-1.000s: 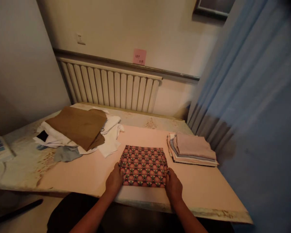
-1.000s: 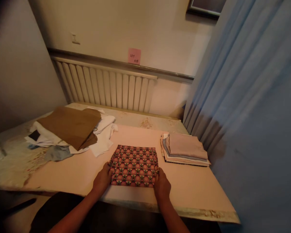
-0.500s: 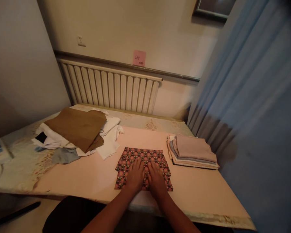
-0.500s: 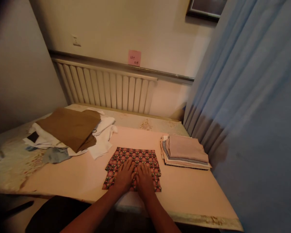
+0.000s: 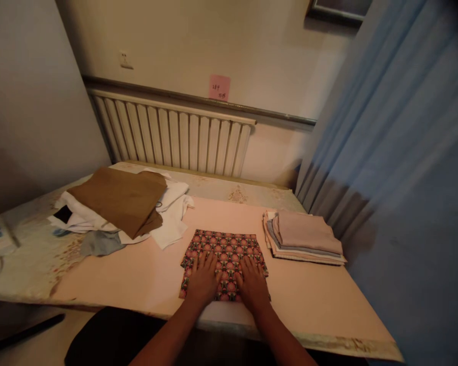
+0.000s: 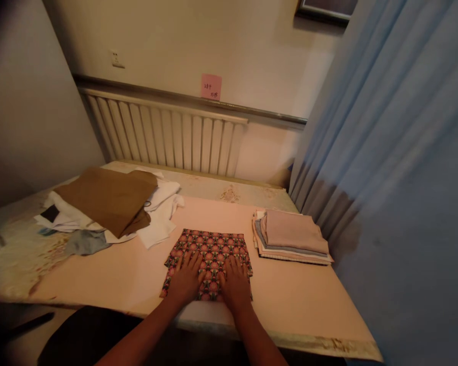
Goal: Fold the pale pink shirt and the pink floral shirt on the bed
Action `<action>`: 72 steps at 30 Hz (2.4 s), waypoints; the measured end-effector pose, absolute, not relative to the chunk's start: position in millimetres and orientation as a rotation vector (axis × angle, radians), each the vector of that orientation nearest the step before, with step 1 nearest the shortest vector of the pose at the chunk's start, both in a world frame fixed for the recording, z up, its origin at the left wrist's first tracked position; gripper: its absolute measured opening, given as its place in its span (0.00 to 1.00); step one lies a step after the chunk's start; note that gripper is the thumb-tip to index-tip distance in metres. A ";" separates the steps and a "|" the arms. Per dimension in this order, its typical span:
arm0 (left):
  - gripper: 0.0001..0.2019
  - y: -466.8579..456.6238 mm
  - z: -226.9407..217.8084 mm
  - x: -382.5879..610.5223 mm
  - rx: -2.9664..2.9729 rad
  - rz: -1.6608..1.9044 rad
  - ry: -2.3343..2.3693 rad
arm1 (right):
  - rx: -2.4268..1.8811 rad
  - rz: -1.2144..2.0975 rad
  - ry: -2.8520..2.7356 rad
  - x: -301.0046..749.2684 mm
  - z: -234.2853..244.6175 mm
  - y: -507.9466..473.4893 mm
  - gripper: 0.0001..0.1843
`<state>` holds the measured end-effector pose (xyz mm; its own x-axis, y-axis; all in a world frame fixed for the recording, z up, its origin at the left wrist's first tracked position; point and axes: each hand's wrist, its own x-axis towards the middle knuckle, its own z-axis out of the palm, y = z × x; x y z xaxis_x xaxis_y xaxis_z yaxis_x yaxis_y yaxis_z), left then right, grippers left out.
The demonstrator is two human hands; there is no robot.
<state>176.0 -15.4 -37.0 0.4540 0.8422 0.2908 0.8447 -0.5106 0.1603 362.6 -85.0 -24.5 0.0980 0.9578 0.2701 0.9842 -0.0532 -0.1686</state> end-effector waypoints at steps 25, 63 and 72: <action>0.28 -12.9 -32.7 146.4 -2.582 -0.413 -1.716 | -2.052 -0.201 -1.919 386.6 -32.1 -92.5 0.27; 0.26 -10.1 -42.6 134.2 -2.490 -0.589 -1.586 | -1.970 -0.417 -1.943 393.6 -50.3 -89.4 0.25; 0.26 -10.6 -41.2 134.1 -2.497 -0.603 -1.589 | -1.927 -0.454 -1.955 394.6 -51.3 -89.8 0.24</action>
